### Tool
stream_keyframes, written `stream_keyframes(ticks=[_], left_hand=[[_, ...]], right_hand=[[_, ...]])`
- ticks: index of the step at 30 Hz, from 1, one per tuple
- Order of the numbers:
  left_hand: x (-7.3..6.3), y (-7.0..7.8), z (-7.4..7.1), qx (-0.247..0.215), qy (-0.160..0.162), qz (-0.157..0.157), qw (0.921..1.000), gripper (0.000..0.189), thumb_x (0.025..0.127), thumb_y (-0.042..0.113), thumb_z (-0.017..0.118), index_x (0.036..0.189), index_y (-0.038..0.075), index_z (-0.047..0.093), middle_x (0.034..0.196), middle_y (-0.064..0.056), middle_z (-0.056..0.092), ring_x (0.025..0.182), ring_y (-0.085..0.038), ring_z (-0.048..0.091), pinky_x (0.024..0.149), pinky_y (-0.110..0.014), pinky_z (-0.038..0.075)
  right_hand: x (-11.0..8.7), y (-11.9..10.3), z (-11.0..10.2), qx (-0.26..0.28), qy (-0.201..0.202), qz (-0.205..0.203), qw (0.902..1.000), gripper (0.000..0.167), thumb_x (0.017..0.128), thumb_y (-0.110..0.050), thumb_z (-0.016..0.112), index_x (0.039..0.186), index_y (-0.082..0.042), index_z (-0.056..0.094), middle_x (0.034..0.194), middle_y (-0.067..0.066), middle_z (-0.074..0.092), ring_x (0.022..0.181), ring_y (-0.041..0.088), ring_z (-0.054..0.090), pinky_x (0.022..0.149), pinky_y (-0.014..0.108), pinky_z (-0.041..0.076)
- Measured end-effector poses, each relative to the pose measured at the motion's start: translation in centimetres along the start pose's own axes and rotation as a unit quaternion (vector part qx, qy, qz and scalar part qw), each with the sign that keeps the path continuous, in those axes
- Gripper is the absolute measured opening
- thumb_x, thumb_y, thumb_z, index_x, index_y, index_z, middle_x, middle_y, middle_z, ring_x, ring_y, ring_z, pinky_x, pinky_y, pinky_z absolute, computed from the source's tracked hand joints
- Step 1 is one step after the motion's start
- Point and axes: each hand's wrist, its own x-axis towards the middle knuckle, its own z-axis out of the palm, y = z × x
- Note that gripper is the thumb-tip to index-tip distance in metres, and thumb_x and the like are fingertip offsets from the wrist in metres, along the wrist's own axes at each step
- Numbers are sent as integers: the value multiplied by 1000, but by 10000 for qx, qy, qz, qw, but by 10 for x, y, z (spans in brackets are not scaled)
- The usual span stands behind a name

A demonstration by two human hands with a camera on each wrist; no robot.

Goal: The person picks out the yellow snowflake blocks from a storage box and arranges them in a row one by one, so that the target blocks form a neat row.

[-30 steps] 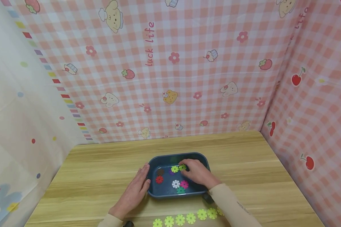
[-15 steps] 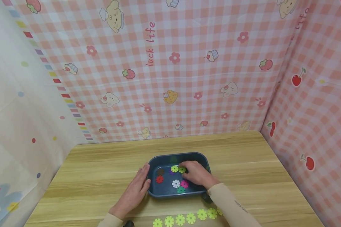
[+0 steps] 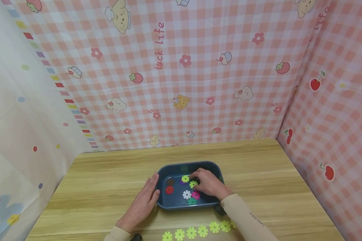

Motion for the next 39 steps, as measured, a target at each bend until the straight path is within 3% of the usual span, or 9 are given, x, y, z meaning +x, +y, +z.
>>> stream_keyframes(ticks=[10,27,39], left_hand=[[0,1,-1,2,-10,3,10000,59,111,28,47,164,8,30,170,-9,25,154,-41,24,118,-67,27],[1,-1,1,-45,53,109,9999,58,111,25,48,162,5,32,169,-12,27,153,-43,26,118,-66,28],[2,-2,2,-44,88,127,9999,58,111,25,48,162,4,32,169,-12,28,153,-44,26,117,-67,29]], right_hand=[[2,0,3,-155,-38,25,9999,31,85,-10,86,114,-3,77,107,4,65,99,20,60,95,46,54],[2,-2,6,-173,38,76,9998,21,85,-11,85,103,-8,76,94,-2,62,85,14,52,81,39,53],[2,-1,9,-264,-15,5,9996,25,85,-11,85,108,-6,76,99,1,63,86,16,54,85,42,55]])
